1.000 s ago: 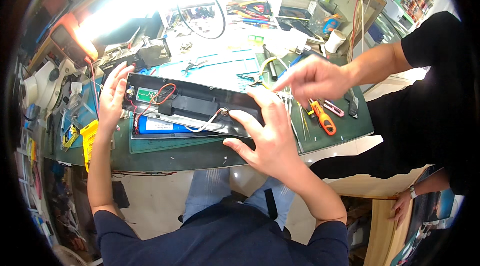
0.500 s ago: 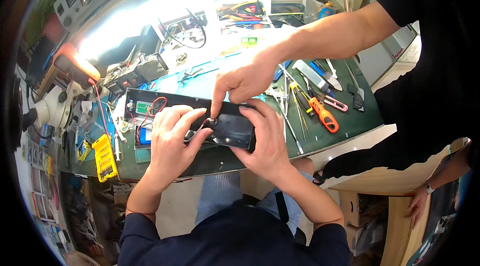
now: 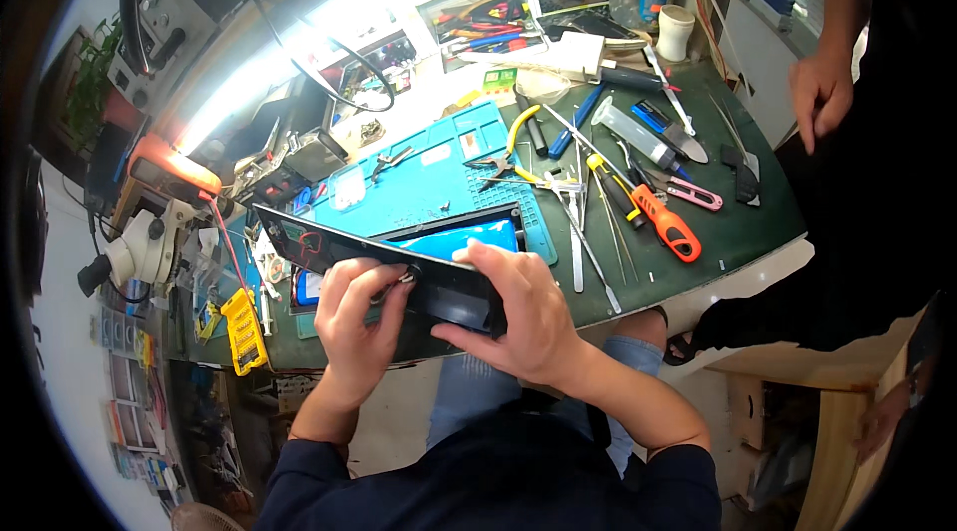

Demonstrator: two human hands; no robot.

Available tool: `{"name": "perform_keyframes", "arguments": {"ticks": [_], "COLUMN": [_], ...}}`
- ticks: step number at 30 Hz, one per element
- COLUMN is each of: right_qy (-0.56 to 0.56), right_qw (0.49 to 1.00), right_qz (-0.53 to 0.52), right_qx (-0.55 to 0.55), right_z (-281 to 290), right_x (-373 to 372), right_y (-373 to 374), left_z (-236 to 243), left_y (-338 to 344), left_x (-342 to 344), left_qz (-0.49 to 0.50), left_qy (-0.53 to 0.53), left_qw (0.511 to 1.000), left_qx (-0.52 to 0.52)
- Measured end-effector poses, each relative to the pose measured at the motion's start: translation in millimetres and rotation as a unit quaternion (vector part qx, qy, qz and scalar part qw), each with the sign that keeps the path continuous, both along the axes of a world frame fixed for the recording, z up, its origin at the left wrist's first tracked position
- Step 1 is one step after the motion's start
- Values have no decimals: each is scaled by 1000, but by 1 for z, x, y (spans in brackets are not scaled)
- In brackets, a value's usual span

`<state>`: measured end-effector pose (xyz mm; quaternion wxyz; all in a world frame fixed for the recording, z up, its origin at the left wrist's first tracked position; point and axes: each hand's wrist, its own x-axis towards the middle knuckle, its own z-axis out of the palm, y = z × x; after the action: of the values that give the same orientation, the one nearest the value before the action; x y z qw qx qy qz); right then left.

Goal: The person disassembles a black handheld electronic device using a screwdriver and pliers. They remove the back cover to expose the internal battery and circuit board, then use pliers to manipulate a small component or wire near the battery connection.

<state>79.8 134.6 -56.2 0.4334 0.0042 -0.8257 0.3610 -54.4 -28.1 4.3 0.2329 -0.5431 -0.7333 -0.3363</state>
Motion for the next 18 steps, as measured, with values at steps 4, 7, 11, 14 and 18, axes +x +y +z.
{"name": "perform_keyframes", "arguments": {"ticks": [4, 7, 11, 14, 18], "right_qy": [118, 195, 309, 340, 319], "right_qw": [992, 977, 940, 922, 924], "right_qz": [18, 54, 86, 92, 91], "right_qx": [38, 69, 116, 159, 191], "right_z": [0, -4, -11, -16, -16], "right_x": [-7, -11, -18, -23, -18], "right_y": [-4, -9, -15, -19, -25], "left_z": [-10, -25, -51, -73, -124], "left_y": [-7, -17, -35, -37, -62], "left_x": [13, 12, 24, 30, 32], "left_qz": [19, -4, 2, 38, -117], "left_qy": [1, 25, 49, 22, -276], "left_qw": [1000, 997, 993, 987, 913], "left_qx": [20, 67, 106, 158, 276]}}
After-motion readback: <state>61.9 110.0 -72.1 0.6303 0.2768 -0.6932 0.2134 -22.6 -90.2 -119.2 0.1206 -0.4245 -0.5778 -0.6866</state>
